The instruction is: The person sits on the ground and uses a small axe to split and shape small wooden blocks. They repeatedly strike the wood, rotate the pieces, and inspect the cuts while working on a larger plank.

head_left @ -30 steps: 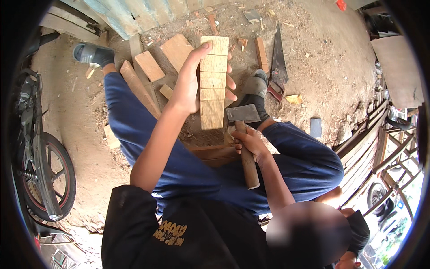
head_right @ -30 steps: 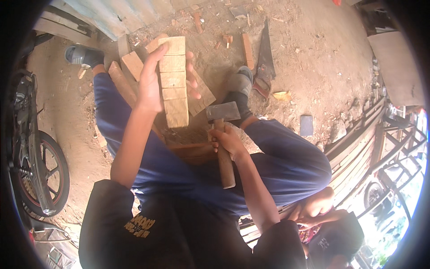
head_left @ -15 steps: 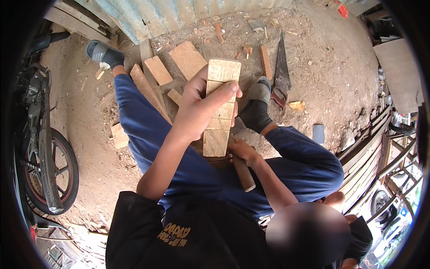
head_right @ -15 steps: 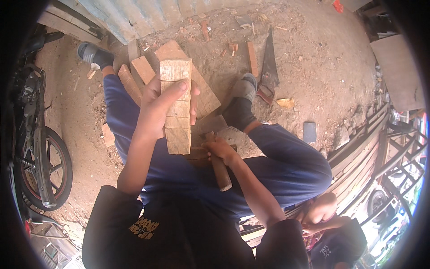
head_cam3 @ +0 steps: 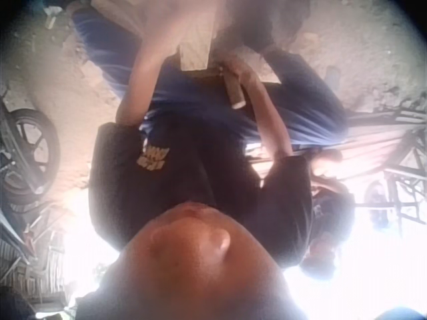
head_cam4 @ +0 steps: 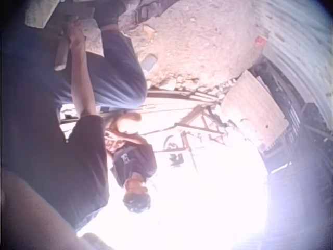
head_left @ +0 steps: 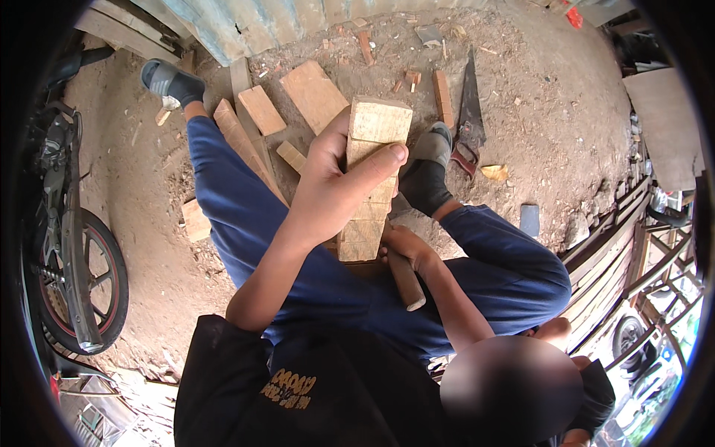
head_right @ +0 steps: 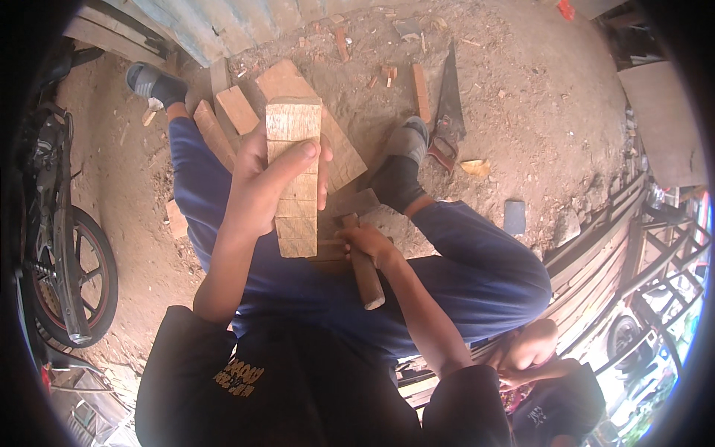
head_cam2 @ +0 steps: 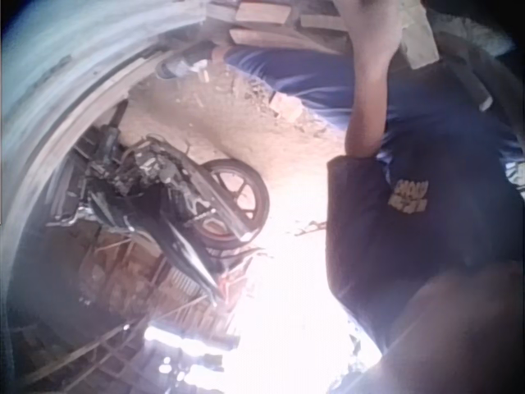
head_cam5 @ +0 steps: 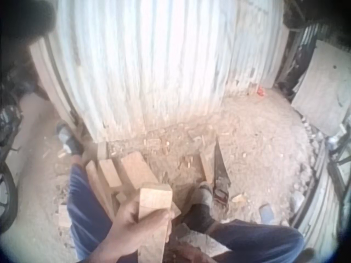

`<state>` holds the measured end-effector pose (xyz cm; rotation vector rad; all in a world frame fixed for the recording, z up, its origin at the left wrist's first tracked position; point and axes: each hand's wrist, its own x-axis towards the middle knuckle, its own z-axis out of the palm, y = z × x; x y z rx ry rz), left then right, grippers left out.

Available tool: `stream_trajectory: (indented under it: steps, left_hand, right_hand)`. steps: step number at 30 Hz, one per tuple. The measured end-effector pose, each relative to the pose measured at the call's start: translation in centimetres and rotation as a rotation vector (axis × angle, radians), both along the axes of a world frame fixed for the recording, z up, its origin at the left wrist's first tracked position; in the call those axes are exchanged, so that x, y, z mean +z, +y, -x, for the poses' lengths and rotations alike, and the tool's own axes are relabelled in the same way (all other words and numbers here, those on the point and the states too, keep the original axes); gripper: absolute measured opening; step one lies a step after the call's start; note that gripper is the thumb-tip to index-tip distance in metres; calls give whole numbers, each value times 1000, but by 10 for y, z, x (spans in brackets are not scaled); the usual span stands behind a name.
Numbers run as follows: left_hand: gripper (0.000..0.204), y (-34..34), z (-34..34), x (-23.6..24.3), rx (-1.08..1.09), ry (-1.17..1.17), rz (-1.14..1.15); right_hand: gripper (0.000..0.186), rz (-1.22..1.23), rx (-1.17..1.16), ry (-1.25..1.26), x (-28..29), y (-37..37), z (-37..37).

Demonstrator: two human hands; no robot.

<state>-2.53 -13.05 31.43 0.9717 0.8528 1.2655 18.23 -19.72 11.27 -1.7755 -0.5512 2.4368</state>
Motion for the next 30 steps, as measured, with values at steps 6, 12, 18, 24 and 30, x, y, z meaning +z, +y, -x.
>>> stream_trajectory:
  steps: [6,12,18,24,30]
  left_hand:
    - [24,-3,3,1,-49,-243,85]
    - [29,-4,3,0,-16,-228,88]
    - [39,-14,10,-9,53,140,-209]
    - [52,-8,14,-19,116,381,-636]
    - [61,-6,26,-20,126,432,-716]
  right_hand:
    - [37,18,1,12,0,2,1]
    - [36,42,-42,17,0,3,1]
    - [32,46,-49,11,16,7,8]
    - [32,75,-68,45,12,8,3]
    - [30,202,-81,120,21,11,18]
